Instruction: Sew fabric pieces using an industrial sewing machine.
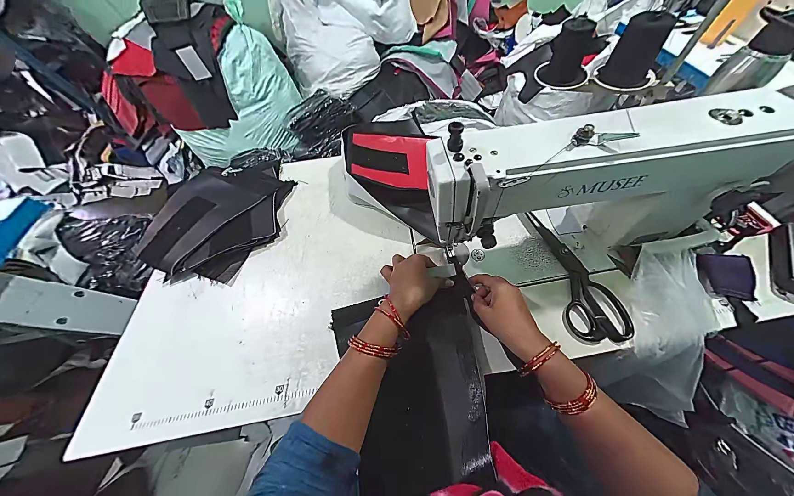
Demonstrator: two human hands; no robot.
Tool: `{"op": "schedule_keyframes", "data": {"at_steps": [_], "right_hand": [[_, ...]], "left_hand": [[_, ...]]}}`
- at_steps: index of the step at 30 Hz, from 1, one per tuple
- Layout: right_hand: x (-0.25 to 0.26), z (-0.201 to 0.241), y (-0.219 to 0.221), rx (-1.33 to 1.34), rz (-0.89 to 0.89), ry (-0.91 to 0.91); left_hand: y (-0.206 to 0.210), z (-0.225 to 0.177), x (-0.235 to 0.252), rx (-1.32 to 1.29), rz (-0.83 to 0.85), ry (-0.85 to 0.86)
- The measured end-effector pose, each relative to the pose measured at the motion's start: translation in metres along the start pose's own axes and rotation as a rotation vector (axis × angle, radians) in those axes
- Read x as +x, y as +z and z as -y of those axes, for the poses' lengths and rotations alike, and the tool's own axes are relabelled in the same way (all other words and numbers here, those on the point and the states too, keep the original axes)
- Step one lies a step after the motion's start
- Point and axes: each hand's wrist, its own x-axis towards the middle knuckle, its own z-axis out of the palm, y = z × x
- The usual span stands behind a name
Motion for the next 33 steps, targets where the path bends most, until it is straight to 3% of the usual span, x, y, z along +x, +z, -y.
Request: {"op": "schedule_keyframes", "data": {"at_steps": [6, 12, 19, 33], "right_hand": [[0.0, -0.006, 0.0, 0.091, 0.047, -0.028], [0.002, -0.012, 0.002, 0.179, 0.062, -0.04], [0.001, -0.013, 0.001, 0.215, 0.069, -0.044], [0.001, -0.021, 0.005, 0.237, 0.027, -0.101]], "left_hand": [[-0.007, 0.003, -0.003, -0.005, 0.117, -0.044], [-0.009, 0.006, 0.002, -0.132, 0.248, 0.071], [0.001, -0.015, -0.001, 0.128, 0.165, -0.045], [-0.002, -0.017, 0.005, 0.113, 0.17, -0.041]]}}
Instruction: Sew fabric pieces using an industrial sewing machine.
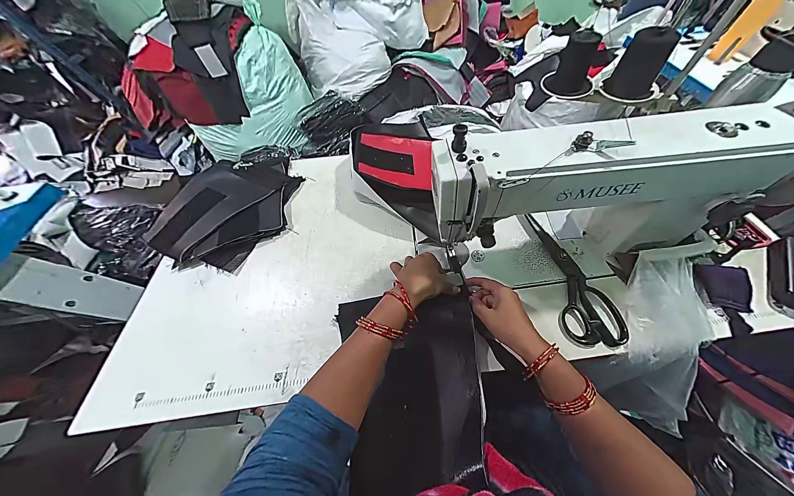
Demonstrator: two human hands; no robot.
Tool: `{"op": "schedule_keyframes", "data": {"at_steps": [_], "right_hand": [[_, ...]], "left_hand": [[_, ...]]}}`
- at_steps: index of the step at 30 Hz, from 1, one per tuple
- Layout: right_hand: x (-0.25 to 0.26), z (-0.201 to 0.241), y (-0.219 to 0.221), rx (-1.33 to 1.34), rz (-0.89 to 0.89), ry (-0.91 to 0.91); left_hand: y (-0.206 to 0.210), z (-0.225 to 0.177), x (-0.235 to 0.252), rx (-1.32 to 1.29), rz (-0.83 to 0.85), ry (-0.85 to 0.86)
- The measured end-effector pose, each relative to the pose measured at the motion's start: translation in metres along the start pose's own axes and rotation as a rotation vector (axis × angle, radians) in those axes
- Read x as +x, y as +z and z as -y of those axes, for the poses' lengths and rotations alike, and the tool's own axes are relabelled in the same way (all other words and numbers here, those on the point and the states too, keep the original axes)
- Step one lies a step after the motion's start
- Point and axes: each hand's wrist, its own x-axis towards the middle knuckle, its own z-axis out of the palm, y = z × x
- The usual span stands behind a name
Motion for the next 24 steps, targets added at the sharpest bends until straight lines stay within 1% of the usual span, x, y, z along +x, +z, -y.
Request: {"op": "schedule_keyframes", "data": {"at_steps": [17, 24], "right_hand": [[0.0, -0.007, 0.001, 0.035, -0.009, -0.075], [-0.001, -0.006, 0.001, -0.019, -0.016, -0.086]], "left_hand": [[-0.006, 0.007, 0.023, -0.07, -0.096, 0.015], [-0.002, 0.008, 0.024, -0.111, -0.144, 0.014]]}}
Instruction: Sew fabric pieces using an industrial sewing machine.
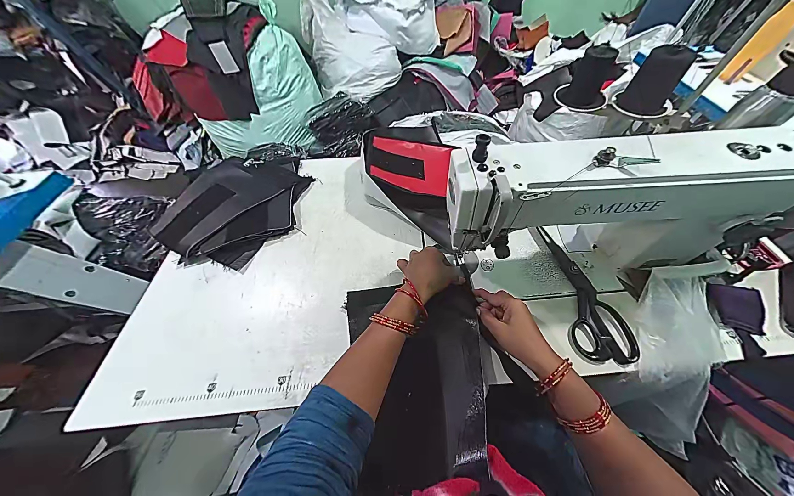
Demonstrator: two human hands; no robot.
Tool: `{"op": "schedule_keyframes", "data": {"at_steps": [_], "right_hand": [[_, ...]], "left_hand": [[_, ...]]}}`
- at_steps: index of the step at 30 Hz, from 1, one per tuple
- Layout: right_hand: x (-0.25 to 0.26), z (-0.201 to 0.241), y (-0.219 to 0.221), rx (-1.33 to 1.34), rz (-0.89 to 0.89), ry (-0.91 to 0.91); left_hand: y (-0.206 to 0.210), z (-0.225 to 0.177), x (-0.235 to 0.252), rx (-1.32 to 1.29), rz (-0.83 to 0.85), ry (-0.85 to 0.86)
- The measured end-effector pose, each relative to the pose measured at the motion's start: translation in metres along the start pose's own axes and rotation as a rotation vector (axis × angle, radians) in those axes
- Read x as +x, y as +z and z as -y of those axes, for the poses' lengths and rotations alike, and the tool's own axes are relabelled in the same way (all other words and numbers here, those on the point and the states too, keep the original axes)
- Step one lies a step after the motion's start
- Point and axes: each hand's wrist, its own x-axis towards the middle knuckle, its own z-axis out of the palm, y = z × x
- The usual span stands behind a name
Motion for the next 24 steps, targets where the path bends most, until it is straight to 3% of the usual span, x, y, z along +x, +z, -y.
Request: {"op": "schedule_keyframes", "data": {"at_steps": [7, 13, 19, 24], "right_hand": [[-0.001, 0.006, 0.0, -0.059, 0.026, 0.003], [-0.004, 0.024, -0.001, -0.243, 0.107, 0.034], [-0.004, 0.041, 0.009, -0.505, 0.203, 0.099], [-0.003, 0.045, 0.011, -0.569, 0.24, 0.125]], "left_hand": [[0.009, 0.005, -0.015, -0.123, -0.094, 0.046], [0.024, 0.021, -0.017, -0.234, -0.217, 0.186], [0.033, 0.031, -0.014, -0.224, -0.269, 0.47], [0.03, 0.04, -0.014, -0.047, -0.179, 0.66]]}}
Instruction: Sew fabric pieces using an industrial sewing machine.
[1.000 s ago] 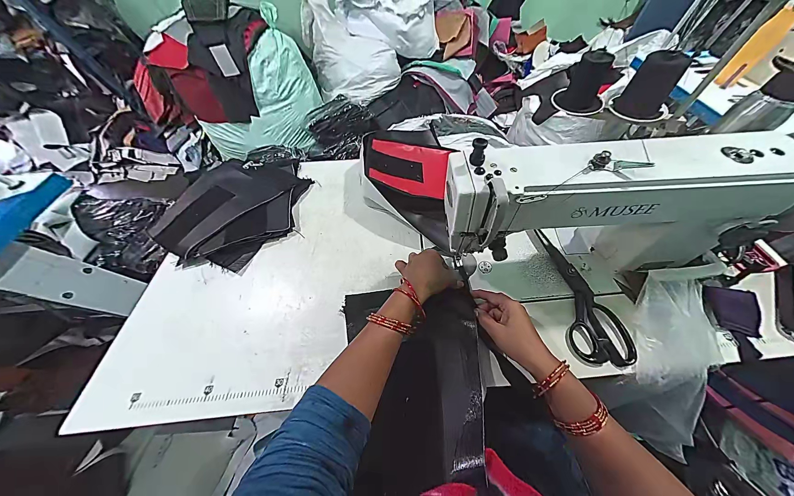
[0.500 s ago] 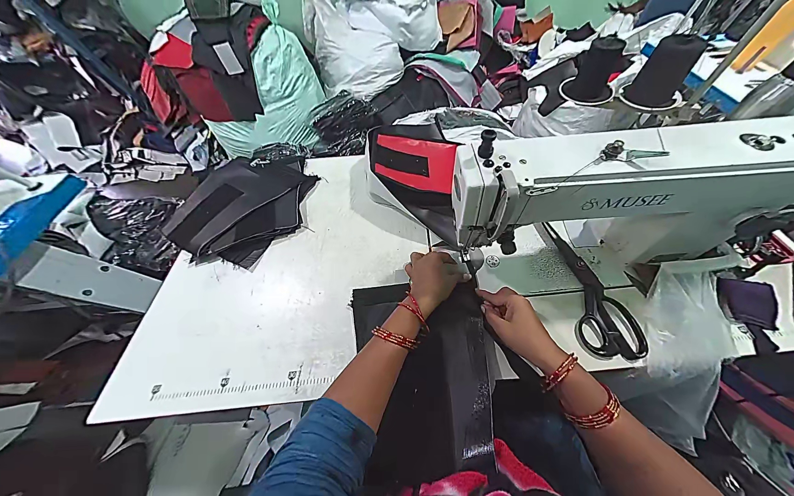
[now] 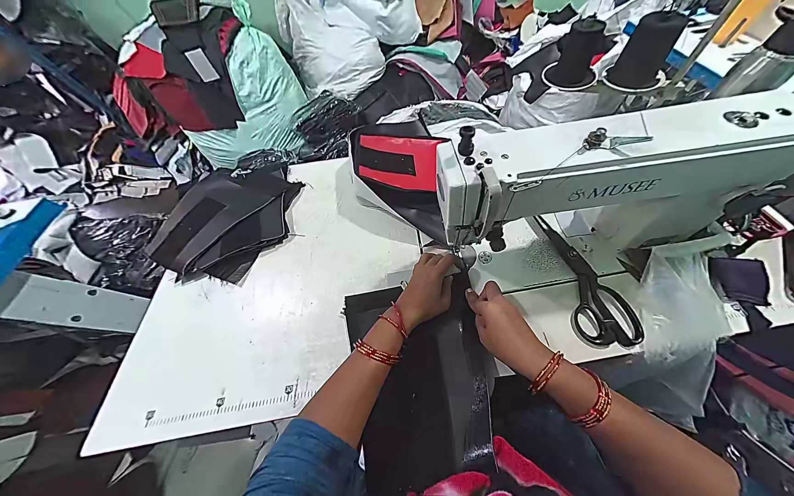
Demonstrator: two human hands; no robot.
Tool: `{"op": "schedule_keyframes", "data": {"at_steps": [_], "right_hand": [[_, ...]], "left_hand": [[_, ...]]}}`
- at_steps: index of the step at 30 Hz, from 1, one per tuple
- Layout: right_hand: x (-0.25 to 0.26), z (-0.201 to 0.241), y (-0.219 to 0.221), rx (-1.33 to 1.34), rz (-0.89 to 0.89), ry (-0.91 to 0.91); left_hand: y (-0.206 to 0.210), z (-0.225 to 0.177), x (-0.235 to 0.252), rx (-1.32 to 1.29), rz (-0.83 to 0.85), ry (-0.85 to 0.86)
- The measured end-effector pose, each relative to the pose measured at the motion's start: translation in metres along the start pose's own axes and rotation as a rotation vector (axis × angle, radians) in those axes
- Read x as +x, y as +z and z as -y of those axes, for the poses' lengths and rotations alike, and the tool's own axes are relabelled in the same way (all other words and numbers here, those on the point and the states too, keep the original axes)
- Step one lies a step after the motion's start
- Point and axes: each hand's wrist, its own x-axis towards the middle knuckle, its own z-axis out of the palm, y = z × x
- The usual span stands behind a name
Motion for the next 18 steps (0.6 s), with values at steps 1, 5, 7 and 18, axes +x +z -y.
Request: {"op": "schedule_keyframes", "data": {"at_steps": [1, 5, 7, 18], "right_hand": [[-0.0001, -0.0004, 0.0004, 0.001, -0.003, -0.004], [-0.0011, 0.0016, -0.0022, 0.009, 0.017, 0.006], [-0.0008, 0.0022, -0.0031, 0.006, 0.036, 0.014], [-0.0004, 0.0024, -0.0035, 0.001, 0.031, -0.004]], "left_hand": [[0.002, -0.0009, -0.0017, 0.036, -0.009, 0.007], [0.0104, -0.0026, -0.0057, 0.185, -0.032, 0.056], [0.0097, -0.0033, -0.0055, 0.232, 0.022, 0.066], [0.002, -0.0033, -0.0038, 0.125, 0.01, 0.135]]}}
